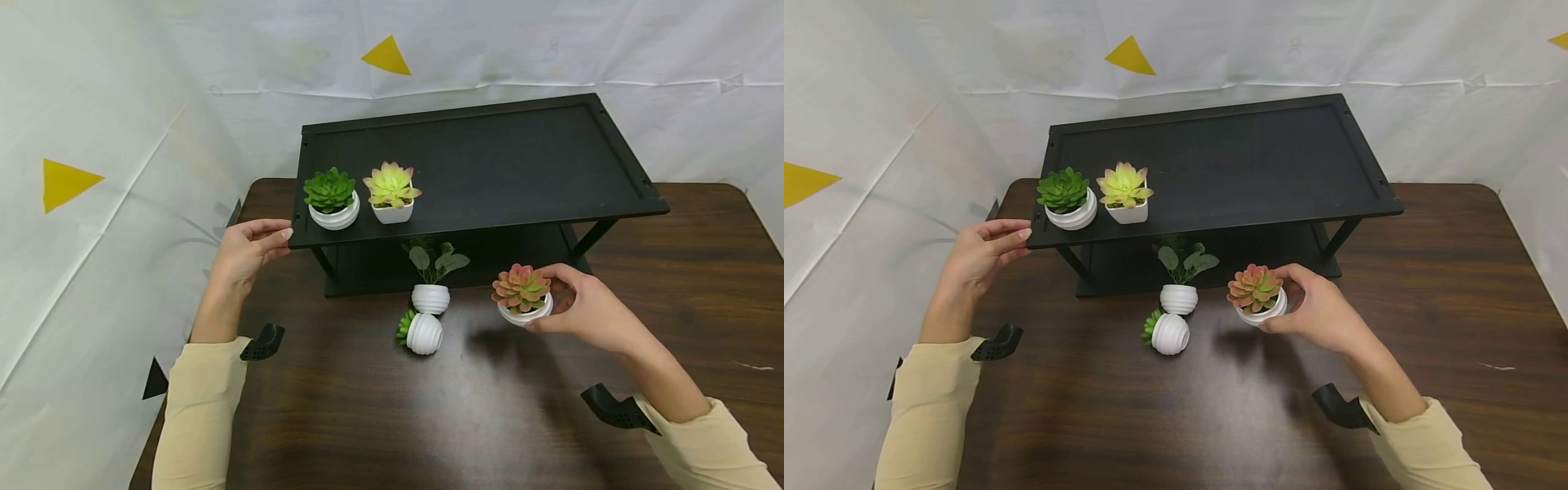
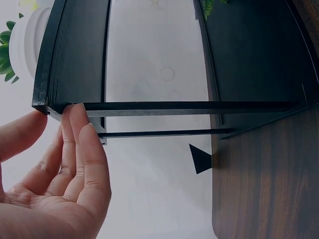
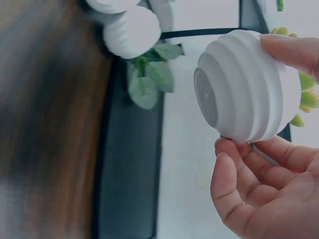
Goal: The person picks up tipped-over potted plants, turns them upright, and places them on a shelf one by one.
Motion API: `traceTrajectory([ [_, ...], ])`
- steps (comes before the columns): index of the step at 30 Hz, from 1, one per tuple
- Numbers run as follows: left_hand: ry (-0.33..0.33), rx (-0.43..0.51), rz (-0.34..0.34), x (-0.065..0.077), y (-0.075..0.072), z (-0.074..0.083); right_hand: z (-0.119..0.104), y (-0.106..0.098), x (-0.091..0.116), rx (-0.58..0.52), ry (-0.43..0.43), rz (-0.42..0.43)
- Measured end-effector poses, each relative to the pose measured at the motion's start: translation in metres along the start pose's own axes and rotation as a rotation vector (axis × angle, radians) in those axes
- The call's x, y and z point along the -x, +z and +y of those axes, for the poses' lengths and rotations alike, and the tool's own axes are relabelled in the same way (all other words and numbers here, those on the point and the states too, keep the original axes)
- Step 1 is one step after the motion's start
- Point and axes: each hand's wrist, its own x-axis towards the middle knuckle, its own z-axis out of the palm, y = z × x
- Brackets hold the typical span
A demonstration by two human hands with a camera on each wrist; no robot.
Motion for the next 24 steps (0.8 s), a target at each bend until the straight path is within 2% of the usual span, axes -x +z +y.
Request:
traceTrajectory([
  [3,-0.006,0.022,0.003,0.000,0.000,0.000,-0.007,-0.006,0.002,0.003,-0.001,0.003],
  [11,-0.015,-0.002,0.004,0.000,0.000,0.000,-0.026,-0.023,0.002,0.017,-0.012,0.023],
  [17,-0.020,-0.020,0.006,-0.001,0.000,0.000,-0.037,-0.034,-0.002,0.071,-0.049,0.049],
  [24,-0.010,-0.034,0.006,-0.001,0.000,0.000,-0.050,-0.046,-0.010,0.060,-0.083,0.066],
])
